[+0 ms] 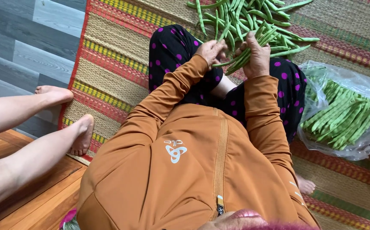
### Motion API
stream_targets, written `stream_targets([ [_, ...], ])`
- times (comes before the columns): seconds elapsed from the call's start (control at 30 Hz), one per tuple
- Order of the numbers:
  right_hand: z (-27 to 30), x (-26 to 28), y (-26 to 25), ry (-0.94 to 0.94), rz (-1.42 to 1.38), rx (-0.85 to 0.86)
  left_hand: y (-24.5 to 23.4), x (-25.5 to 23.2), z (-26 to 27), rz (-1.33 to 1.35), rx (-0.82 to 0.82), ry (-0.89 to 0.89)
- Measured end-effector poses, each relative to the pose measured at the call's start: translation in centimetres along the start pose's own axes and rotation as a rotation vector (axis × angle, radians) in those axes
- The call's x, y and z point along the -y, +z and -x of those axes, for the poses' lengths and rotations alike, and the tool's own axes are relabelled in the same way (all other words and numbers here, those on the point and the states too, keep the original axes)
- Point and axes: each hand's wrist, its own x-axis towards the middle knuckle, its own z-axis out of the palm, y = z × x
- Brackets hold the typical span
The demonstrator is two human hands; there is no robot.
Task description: Sorting and placing green beans into plastic bags while sitting on a mat.
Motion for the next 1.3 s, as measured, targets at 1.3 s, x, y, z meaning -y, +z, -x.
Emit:
stream_targets([
  [1.3, 2.2, 0.6, 1.4, 0.371, 0.430, 0.508, 5.0, -8.1, -9.2, -0.939, 0.571, 0.417],
])
